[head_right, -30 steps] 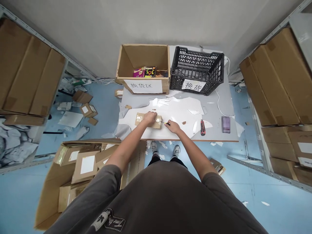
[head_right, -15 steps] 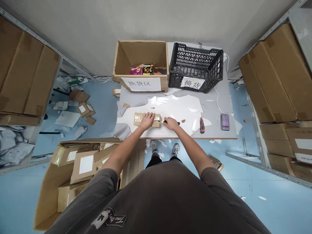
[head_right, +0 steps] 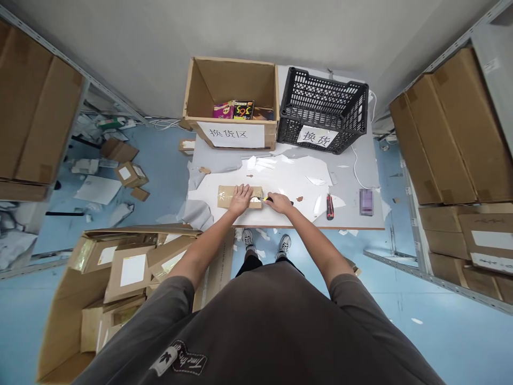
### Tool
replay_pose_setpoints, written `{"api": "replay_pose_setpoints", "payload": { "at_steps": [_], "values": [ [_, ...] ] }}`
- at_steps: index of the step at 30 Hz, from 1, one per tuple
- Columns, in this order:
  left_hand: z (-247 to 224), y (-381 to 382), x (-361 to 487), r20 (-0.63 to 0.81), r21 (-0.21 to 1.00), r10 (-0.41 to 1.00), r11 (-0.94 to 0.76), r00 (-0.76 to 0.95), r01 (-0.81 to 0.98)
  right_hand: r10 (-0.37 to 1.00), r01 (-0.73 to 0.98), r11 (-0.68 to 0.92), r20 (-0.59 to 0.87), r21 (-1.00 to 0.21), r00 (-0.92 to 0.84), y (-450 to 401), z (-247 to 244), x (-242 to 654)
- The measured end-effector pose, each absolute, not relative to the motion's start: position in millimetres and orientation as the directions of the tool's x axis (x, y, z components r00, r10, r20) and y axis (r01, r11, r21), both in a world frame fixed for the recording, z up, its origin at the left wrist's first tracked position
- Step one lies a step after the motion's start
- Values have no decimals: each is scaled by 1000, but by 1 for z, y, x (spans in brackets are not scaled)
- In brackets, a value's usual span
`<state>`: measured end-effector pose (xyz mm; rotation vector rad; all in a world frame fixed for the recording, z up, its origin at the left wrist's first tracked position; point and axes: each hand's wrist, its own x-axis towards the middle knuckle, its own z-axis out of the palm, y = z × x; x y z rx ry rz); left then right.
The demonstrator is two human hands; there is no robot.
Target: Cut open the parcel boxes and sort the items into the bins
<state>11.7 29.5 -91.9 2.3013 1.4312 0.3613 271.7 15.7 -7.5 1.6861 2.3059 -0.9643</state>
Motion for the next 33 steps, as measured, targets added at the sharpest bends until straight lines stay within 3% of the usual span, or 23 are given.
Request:
{"api": "replay_pose_setpoints", "payload": {
  "at_steps": [11, 22, 33],
  "values": [
    [-97, 29, 12, 49, 473, 910, -385, 412, 793, 782, 879, 383, -407, -282, -472, 27, 1, 281],
    [-97, 27, 10, 43, 444, 913, -381, 405, 811, 727, 833, 454, -408, -316, -552, 43, -4, 287],
    [-99, 25, 11, 20, 471, 918, -357, 395, 806, 749, 837, 418, -387, -354, -538, 43, -11, 285]
  ]
}}
